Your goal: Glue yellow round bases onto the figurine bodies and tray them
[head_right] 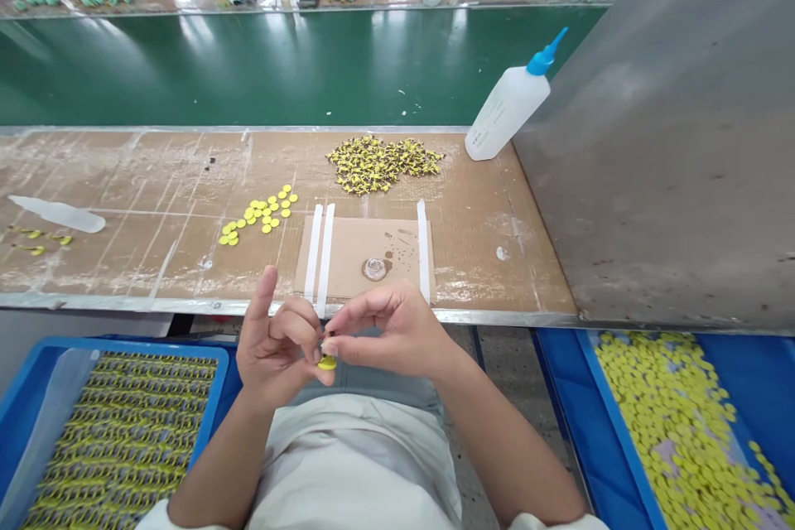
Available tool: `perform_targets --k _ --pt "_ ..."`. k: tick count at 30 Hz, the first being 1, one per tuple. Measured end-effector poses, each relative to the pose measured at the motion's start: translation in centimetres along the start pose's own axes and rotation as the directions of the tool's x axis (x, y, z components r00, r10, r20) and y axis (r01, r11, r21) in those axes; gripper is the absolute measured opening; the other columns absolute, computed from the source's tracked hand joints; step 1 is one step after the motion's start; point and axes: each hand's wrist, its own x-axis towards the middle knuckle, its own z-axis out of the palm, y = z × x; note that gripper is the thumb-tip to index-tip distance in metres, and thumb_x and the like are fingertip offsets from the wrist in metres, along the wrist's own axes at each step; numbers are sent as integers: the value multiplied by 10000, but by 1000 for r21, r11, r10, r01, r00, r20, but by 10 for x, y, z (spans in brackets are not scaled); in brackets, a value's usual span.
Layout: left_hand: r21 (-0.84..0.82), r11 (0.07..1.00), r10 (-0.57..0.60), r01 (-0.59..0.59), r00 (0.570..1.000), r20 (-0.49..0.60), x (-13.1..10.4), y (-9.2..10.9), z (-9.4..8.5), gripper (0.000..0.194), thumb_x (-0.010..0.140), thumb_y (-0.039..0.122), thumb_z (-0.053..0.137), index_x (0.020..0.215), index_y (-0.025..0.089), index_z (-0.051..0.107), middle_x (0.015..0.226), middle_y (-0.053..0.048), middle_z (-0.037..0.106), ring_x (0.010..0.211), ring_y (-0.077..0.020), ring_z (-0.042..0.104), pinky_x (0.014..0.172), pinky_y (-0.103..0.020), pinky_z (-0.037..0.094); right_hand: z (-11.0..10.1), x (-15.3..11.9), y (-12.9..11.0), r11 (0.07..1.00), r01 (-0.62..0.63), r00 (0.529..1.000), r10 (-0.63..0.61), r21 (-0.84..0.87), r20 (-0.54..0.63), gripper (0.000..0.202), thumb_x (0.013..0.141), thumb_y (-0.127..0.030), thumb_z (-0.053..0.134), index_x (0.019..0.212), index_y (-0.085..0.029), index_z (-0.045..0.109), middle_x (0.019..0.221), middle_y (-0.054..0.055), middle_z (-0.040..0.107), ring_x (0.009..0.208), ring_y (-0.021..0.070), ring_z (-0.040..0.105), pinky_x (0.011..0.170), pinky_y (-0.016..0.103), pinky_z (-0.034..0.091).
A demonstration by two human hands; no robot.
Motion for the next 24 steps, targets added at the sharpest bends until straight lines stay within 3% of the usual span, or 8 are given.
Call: perform_targets --k 5,9,15,18,20,24 --pt "-39 999 -20 19 1000 -21 1 -2 1 1049 722 261 905 1590 238 316 650 52 662 699 -120 569 729 -215 517 3 0 2 998 -27 999 29 52 -38 184 752 -237 913 863 -151 796 812 91 759 713 189 737 669 226 613" --pt "-86 995 -63 58 996 -64 2 -4 1 1028 689 256 927 1562 254 383 628 60 639 665 -112 563 719 -220 508 11 1 6 997 2 991 7 72 -132 207 725 -242 932 861 -164 796 804 83 759 708 200 742 669 248 632" --pt "-137 989 -78 62 991 -109 5 -2 1 988 682 287 928 1536 270 432 603 68 613 645 -108 556 711 -220 502 17 -2 7 985 137 966 -157 -109 -204 189 771 -198 908 927 -207 803 897 69 771 819 219 758 768 268 633" --pt "-138 989 -68 52 991 -114 6 -1 0 963 687 327 921 1525 275 450 596 68 606 633 -107 540 683 -218 487 13 -6 2 912 290 929 -341 -290 -142 188 844 -128 830 1003 -214 781 956 65 767 869 207 748 828 280 611" --pt "-141 989 -64 46 991 -121 5 -2 -1 978 675 345 926 1526 266 450 596 66 605 630 -108 533 659 -215 471 11 -10 -3 831 397 894 -446 -390 -39 207 867 -77 777 1030 -203 752 942 64 760 849 198 742 793 276 609" --pt "-164 985 -76 55 989 -127 1 -3 -1 990 663 374 927 1524 257 453 587 66 597 628 -111 534 667 -228 467 12 -14 -10 708 508 849 -508 -491 146 214 890 -58 769 1053 -182 706 942 72 750 833 172 731 760 245 601"
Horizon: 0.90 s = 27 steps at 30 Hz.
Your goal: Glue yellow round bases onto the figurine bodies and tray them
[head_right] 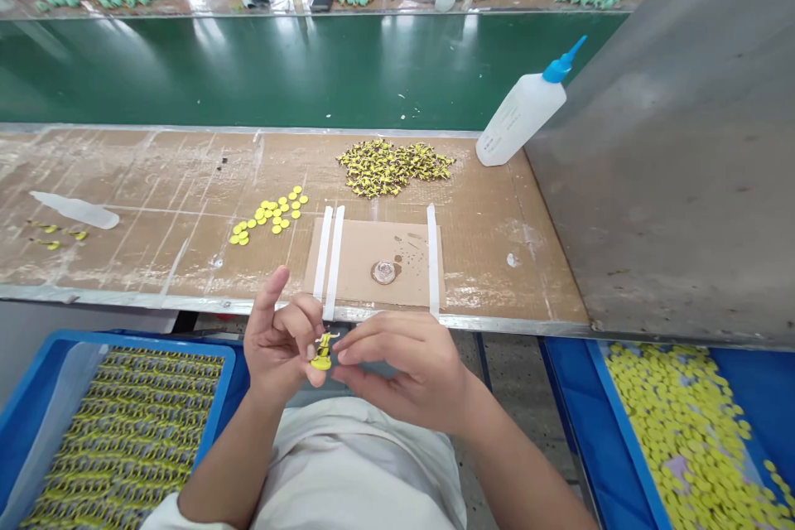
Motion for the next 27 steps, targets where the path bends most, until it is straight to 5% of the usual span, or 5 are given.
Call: perform_targets --k 10,20,27 --pt "-41 999 11 -10 999 32 -3 2 7 984 693 348 912 1541 262 421 621 60 626 698 -132 623 734 -246 526 -3 -2 -2 985 89 994 -79 -145 75 29 1000 -132 687 1016 -155 679 969 66 743 854 141 712 828 233 561" --pt "159 967 182 -200 976 122 -2 14 -4 979 777 202 861 1587 208 312 741 23 705 810 -158 651 820 -293 559 -1 0 -14 951 66 985 -14 -301 170 72 1042 -101 563 1000 -156 578 913 54 708 784 149 664 725 244 514" --pt "179 968 161 -178 981 109 -3 18 -1 948 813 202 830 1596 204 294 729 23 688 757 -148 649 781 -279 558 1 0 -18 934 109 973 -30 -341 227 177 983 3 506 1042 -164 521 913 60 683 774 165 639 719 265 500"
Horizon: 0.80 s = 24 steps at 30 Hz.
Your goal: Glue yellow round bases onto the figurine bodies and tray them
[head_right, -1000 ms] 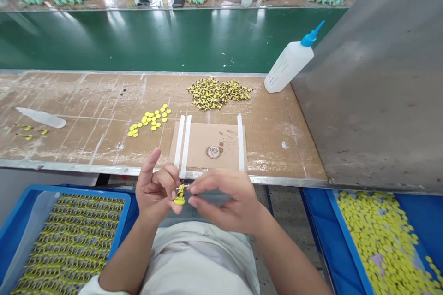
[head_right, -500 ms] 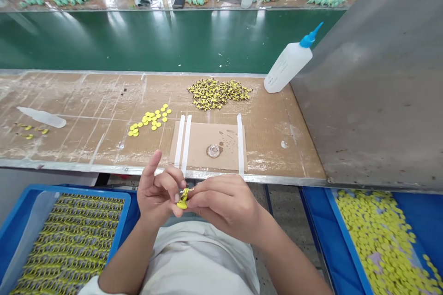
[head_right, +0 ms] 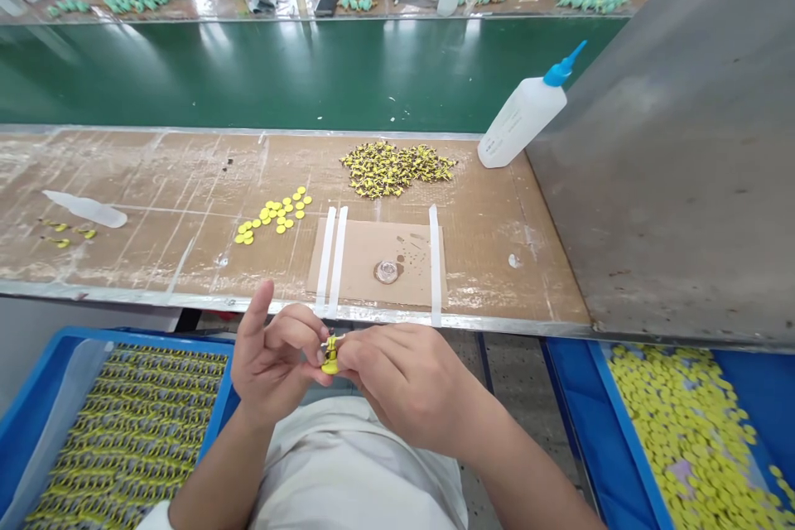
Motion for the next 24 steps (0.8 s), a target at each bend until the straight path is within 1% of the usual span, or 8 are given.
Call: perform_targets --k 7,11,14,17,18,20,22,24 --pt "9 1000 -2 2 1000 24 2 2 3 897 835 209 807 1587 198 317 730 19 684 749 -148 634 771 -280 562 4 -3 2 998 -55 998 55 -1 42 159 1011 -37 441 970 -189 460 801 11 601 667 143 541 611 259 419" --pt "5 1000 9 -9 999 38 3 3 3 878 845 203 797 1583 180 322 736 14 682 763 -149 636 779 -280 563 4 -6 4 998 -60 996 61 -17 64 158 1023 -54 398 970 -194 449 741 -12 559 592 134 477 590 262 426" --pt "4 1000 1 -1 1000 27 2 1 2 867 850 219 796 1580 190 330 734 16 684 755 -146 637 771 -281 559 5 -8 7 1000 -28 998 28 -6 47 148 1046 -76 405 993 -190 482 768 4 626 620 135 569 627 265 489" --pt "-1 1000 -20 20 1000 -23 -1 -3 0 854 843 246 807 1569 220 358 712 23 679 731 -147 630 758 -296 552 7 -12 10 1000 -2 1000 2 5 -31 110 1048 -115 538 1114 -203 547 966 48 731 860 164 715 789 274 567" --pt "-8 999 -31 31 999 -41 -2 -4 0 851 842 252 808 1567 226 363 708 24 677 731 -150 631 763 -303 550 9 -13 10 1000 -10 997 11 7 -76 183 1027 -123 608 1175 -218 557 1016 51 742 922 176 726 824 275 576" --pt "-28 998 -56 54 996 -68 -4 -6 -2 852 836 258 814 1563 230 371 709 22 676 740 -154 637 776 -309 544 11 -15 8 995 -82 982 92 62 -167 393 950 -153 760 1270 -253 555 1051 46 749 935 195 737 832 280 591" --pt "-42 997 -65 62 995 -70 -6 -8 -3 866 825 256 825 1563 233 372 706 26 674 746 -153 641 780 -302 538 13 -14 5 943 -211 938 270 256 -219 563 873 -231 866 1331 -277 541 1069 49 746 874 200 742 812 289 606" --pt "-50 997 -63 60 997 -46 -6 -8 -4 892 812 256 838 1567 234 363 698 31 674 739 -149 638 773 -289 533 14 -10 3 770 -342 863 485 539 -144 529 893 -327 848 1334 -258 565 1059 70 740 811 191 737 765 285 617"
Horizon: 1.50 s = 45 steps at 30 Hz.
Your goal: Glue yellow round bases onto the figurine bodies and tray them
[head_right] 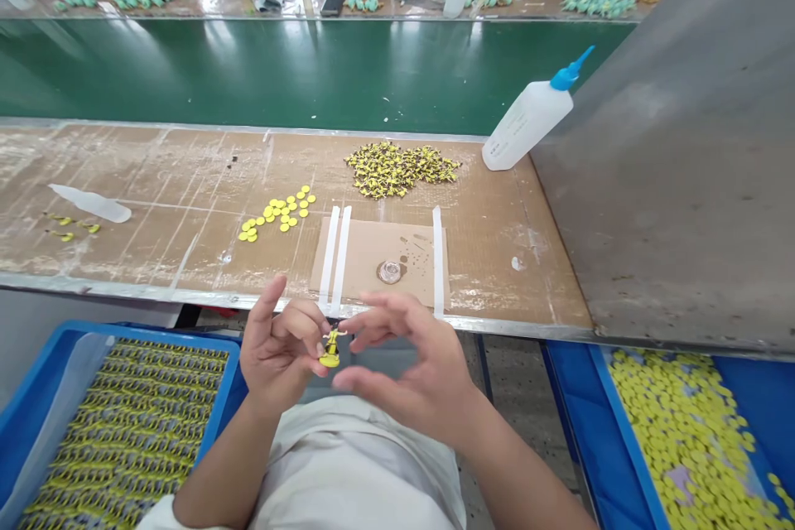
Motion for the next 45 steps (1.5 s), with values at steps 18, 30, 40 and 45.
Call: perform_targets --k 18,30,40,45 --pt "-21 1000 19 -17 996 85 1 0 -6 886 784 262 859 1545 198 409 684 15 695 701 -144 621 721 -276 518 16 12 -3 799 -443 895 421 407 148 205 739 -294 925 784 -149 788 676 48 685 567 134 608 527 207 531" --pt "104 994 45 -18 962 -269 1 0 3 843 652 250 943 1414 284 583 919 -27 779 809 -147 718 730 -247 600 31 10 13 814 -261 899 400 519 -176 122 785 -307 909 831 -231 825 727 54 737 586 151 690 540 183 580" --pt "242 963 -47 115 962 -267 -20 2 9 807 729 55 858 1441 285 553 1046 -41 812 896 -200 786 841 -308 659 43 8 16 811 -176 900 361 558 -242 103 780 -272 913 845 -266 833 866 44 756 706 149 706 657 197 623" --pt "286 955 1 80 962 -275 -18 8 9 685 770 60 825 1383 284 616 922 -6 822 805 -200 795 803 -319 678 44 8 15 809 -197 914 356 554 -196 75 808 -250 899 845 -255 835 853 50 762 744 160 731 694 187 625"
